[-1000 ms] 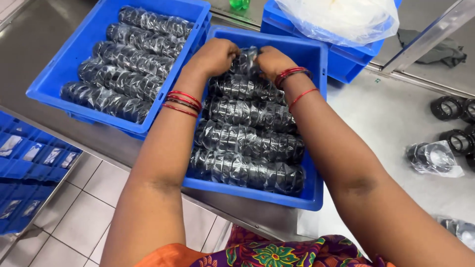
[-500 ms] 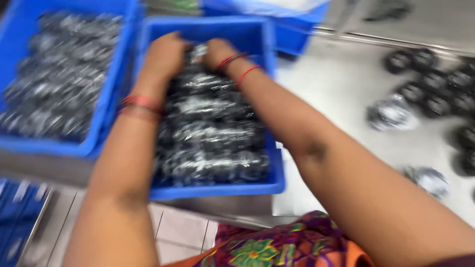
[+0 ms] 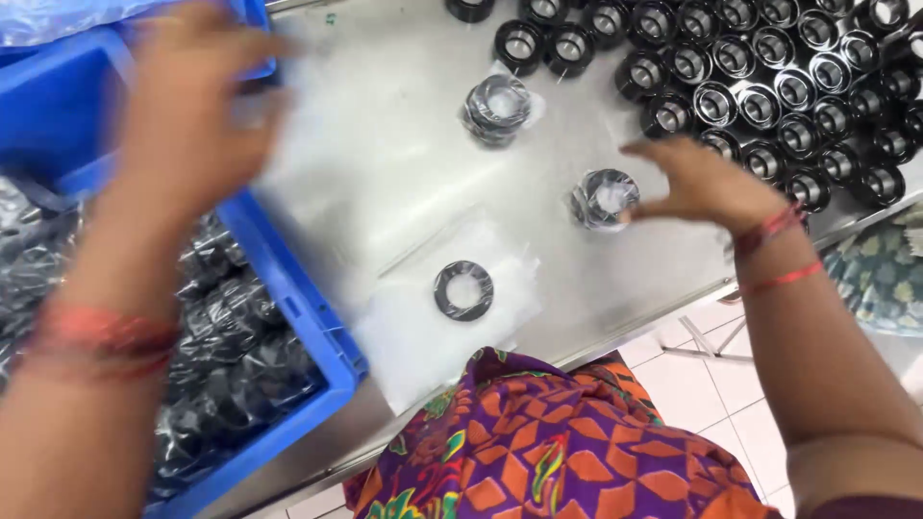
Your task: Packing small metal circular components into plastic bags and organizing them into a blue storage crate.
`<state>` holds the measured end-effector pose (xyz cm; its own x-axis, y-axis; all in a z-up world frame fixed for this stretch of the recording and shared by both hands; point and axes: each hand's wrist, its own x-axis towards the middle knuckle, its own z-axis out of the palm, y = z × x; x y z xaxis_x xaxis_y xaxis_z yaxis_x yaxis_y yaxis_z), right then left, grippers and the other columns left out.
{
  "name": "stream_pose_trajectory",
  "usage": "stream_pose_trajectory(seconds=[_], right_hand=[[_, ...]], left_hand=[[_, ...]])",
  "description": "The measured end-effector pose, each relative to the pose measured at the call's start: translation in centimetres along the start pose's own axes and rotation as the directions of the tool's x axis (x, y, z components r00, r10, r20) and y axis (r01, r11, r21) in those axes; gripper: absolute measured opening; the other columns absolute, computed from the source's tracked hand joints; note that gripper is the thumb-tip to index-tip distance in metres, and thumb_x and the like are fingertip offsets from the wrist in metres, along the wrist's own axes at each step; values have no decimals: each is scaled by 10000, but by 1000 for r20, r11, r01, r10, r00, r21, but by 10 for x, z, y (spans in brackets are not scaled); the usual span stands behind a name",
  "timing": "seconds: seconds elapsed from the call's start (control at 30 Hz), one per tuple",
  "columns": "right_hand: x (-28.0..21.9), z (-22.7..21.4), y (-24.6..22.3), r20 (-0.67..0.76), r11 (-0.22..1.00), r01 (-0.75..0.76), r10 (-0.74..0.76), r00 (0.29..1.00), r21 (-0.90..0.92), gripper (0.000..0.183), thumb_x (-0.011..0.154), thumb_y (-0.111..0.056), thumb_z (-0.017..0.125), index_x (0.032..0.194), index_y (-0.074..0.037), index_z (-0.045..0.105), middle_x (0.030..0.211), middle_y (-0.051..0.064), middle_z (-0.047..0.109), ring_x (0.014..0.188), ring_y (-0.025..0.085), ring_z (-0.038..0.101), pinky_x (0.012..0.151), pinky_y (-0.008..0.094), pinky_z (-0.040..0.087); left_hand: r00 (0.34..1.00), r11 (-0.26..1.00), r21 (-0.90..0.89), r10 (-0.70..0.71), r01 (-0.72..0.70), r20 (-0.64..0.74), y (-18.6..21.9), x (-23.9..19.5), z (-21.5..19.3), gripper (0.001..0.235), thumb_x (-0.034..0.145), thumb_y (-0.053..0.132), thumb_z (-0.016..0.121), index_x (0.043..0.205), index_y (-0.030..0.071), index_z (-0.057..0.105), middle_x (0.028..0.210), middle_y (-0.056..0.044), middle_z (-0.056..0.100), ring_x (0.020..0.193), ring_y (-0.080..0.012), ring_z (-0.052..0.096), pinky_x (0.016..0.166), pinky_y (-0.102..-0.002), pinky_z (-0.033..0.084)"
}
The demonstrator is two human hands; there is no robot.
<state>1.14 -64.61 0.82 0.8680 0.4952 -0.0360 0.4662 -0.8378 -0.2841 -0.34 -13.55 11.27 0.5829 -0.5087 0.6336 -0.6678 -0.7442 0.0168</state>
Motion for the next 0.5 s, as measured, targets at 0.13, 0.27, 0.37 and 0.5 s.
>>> stream_pose_trajectory(seconds=[0.13,0.27,0.37,0.5], right_hand=[[-14,31,-32,27,988,-70,67,997,137,1103,647,-495,935,1501,-33,413,1312,324,526,1154,486,545,936,521,450],[-6,53,-70,-137,954,-295,301,944,62,893,675,-361,902,1447,-127,520,1158,273,572,1003,452,606,889,499,517],[5,56,-63,-213,978,-204,208,955,43,762,709,-294,895,1380,-115,580,1143,277,577,988,470,605,871,512,516],[26,55,-57,-170,992,-108,116,979,58,688,702,-288,881,1319,-127,625,1140,276,585,989,466,620,882,506,523]], left_hand=[[973,975,-219,18,34,230,39,68,129,468,738,14,750,1203,64,730,1151,-186,636,1078,-414,601,900,-496,491],[878,982,-180,40,54,478,75,94,228,582,690,102,766,1245,259,694,1335,-128,565,1120,-388,601,846,-528,523],[860,985,-124,-39,118,509,77,90,270,406,762,171,744,1148,292,705,1363,-121,535,1174,-409,568,826,-562,541],[894,971,-113,-144,210,424,77,82,279,180,895,197,620,1047,262,693,1245,-151,583,1038,-443,625,777,-528,569]])
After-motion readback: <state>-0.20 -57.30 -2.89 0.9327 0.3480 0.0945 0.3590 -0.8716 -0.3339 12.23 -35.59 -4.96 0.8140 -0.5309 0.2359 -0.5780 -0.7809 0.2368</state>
